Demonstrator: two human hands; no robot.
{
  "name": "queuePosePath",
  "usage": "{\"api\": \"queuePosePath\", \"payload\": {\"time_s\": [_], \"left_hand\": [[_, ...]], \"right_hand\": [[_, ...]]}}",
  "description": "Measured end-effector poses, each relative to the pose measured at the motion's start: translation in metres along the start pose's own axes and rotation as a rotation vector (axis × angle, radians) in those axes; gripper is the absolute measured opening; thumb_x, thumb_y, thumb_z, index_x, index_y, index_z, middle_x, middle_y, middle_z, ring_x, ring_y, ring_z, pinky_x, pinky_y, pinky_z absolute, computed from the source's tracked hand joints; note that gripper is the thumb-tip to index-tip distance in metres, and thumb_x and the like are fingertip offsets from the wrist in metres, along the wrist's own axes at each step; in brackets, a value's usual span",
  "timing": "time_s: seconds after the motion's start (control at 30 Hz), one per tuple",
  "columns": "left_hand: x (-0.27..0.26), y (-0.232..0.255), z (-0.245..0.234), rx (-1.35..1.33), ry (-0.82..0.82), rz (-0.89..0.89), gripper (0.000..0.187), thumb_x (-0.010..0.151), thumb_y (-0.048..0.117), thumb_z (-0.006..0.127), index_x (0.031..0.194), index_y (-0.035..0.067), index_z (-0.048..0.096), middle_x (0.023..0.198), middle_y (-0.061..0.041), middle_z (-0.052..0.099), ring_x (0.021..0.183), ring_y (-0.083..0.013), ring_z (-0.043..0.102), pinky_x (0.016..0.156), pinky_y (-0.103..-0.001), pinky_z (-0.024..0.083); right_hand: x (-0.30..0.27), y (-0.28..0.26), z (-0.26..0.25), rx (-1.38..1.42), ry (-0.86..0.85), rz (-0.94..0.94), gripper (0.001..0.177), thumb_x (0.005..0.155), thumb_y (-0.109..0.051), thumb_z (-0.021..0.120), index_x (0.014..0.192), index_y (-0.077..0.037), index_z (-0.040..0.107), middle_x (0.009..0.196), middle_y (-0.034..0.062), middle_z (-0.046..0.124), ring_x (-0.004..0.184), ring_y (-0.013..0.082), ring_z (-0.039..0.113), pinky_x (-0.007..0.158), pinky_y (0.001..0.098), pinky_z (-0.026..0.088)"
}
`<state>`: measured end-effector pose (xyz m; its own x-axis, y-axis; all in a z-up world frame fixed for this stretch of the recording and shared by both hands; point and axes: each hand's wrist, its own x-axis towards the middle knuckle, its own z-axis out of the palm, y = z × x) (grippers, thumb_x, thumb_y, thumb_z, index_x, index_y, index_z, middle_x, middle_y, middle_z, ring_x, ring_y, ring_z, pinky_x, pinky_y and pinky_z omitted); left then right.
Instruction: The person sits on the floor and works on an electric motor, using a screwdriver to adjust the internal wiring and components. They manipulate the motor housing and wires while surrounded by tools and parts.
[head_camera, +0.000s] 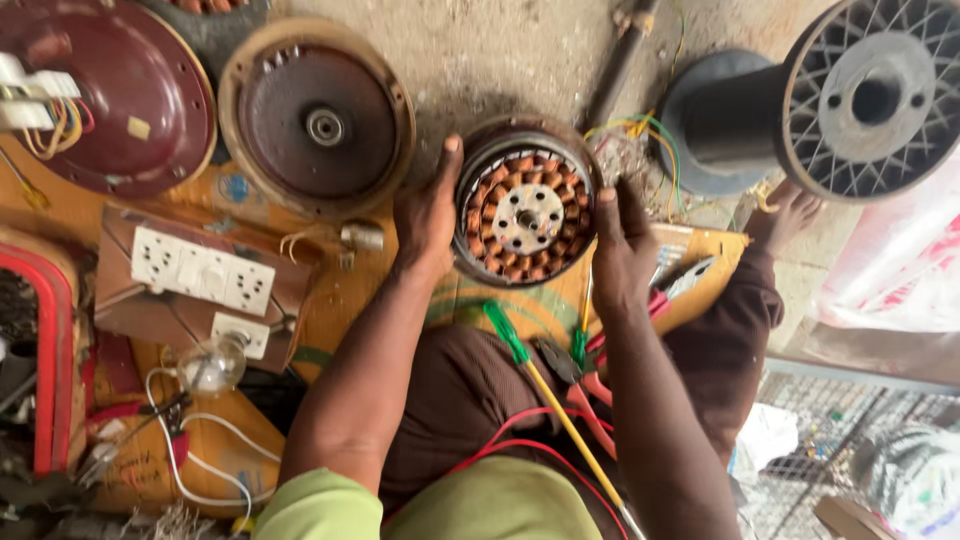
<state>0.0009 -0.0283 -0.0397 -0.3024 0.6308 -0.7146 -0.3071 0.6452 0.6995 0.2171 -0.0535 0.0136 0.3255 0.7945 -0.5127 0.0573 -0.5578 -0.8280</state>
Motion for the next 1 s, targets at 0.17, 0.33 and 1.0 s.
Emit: {"api": "queuePosePath", "payload": {"time_s": [0.17, 0.33, 1.0], "left_hand": [[-0.01, 0.01, 0.002, 0.184, -0.009, -0.05, 0.062, 0.088, 0.063, 0.071, 0.059, 0.009, 0.065, 0.055, 0.002, 0.057, 0.057, -0.0125, 0.056, 0.057, -0.036, 0.049], [-0.022, 0.019, 0.007, 0.291, -0.046, 0.007, 0.065, 0.087, 0.066, 0.065, 0.064, 0.007, 0.073, 0.051, -0.001, 0.057, 0.054, -0.0136, 0.061, 0.057, -0.036, 0.05], [-0.096, 0.108, -0.028, 0.507, -0.271, 0.556, 0.048, 0.091, 0.054, 0.071, 0.089, 0.006, 0.08, 0.074, -0.009, 0.074, 0.064, -0.0164, 0.069, 0.057, -0.034, 0.055]], "right_hand": [[-0.03, -0.074, 0.017, -0.652, -0.222, -0.071, 0.134, 0.059, -0.045, 0.092, 0.161, -0.008, 0.014, 0.155, 0.0267, 0.025, 0.14, 0.0393, 0.041, 0.11, 0.0451, 0.045], [-0.039, -0.102, 0.052, -1.02, -0.322, -0.025, 0.162, 0.042, -0.049, 0.105, 0.161, -0.011, 0.002, 0.155, 0.0311, 0.014, 0.142, 0.0514, 0.026, 0.117, 0.0497, 0.034], [-0.063, -0.044, 0.016, 0.427, -0.285, 0.446, 0.108, 0.058, -0.012, 0.082, 0.149, -0.033, 0.029, 0.123, 0.0125, 0.062, 0.108, 0.033, 0.064, 0.08, 0.0603, 0.053]]}}
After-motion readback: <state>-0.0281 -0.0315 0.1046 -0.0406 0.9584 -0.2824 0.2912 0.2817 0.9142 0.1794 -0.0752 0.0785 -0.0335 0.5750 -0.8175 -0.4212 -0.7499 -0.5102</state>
